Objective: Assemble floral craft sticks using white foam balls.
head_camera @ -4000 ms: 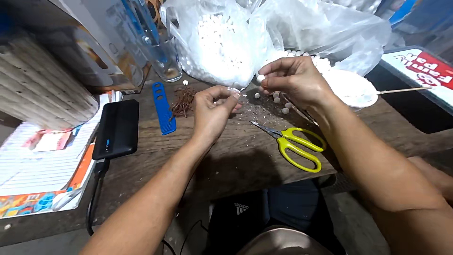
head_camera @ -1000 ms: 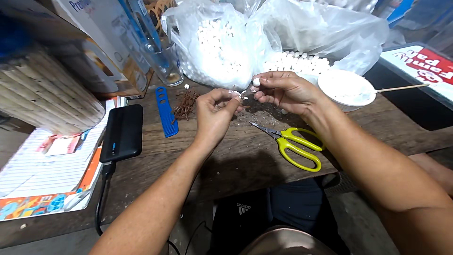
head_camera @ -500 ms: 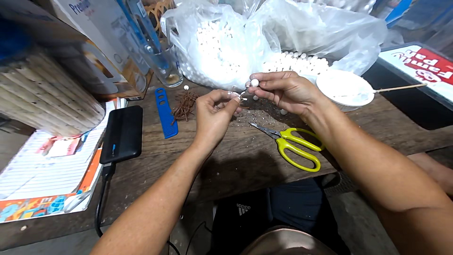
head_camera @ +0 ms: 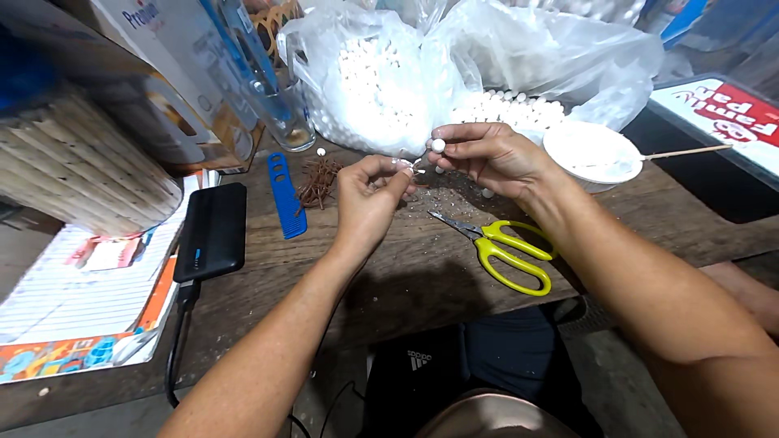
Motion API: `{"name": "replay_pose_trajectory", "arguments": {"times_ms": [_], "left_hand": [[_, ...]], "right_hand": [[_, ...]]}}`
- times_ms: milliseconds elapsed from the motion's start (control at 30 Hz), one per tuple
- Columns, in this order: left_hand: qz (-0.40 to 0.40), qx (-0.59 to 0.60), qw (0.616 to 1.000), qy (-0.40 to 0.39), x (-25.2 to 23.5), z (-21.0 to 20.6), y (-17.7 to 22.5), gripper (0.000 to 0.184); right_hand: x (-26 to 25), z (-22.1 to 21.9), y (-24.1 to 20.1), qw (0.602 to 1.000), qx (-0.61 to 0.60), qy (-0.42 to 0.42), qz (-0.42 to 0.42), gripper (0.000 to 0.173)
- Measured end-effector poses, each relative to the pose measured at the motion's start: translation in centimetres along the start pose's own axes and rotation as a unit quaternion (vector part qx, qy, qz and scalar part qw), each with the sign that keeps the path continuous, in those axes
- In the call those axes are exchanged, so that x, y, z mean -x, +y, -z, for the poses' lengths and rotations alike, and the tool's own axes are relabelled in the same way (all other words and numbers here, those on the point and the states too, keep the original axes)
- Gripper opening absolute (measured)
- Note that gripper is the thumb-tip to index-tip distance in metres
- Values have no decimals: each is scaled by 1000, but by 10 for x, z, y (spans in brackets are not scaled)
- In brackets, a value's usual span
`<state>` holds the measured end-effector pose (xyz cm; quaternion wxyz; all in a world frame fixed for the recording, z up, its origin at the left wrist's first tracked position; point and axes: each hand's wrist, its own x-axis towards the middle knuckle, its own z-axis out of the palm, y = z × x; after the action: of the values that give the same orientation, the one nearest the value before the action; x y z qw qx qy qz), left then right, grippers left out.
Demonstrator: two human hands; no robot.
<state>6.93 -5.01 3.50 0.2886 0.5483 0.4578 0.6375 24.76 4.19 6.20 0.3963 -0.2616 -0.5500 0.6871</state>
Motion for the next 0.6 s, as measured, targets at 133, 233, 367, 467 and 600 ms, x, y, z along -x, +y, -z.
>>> {"name": "replay_pose_trajectory", "arguments": {"times_ms": [133, 233, 367, 467, 600], "left_hand": [[-1, 0, 1000, -1, 0, 0, 0, 11], [-1, -1, 1000, 0, 0, -1, 0, 11], [-1, -4, 1000, -1, 0, 0, 0, 10], [-1, -5, 1000, -2, 0, 0, 0, 10], [-2, -5, 1000, -1, 0, 0, 0, 10]], "right_hand": [[0, -1, -1, 1000, -1, 2, -3, 27], [0, 0, 0, 1000, 2, -5, 0, 27], [0, 0, 0, 1000, 4, -8, 1, 27], [0, 0, 0, 1000, 0, -7, 2, 27], [0, 1, 0, 1000, 0, -15, 4, 28]]}}
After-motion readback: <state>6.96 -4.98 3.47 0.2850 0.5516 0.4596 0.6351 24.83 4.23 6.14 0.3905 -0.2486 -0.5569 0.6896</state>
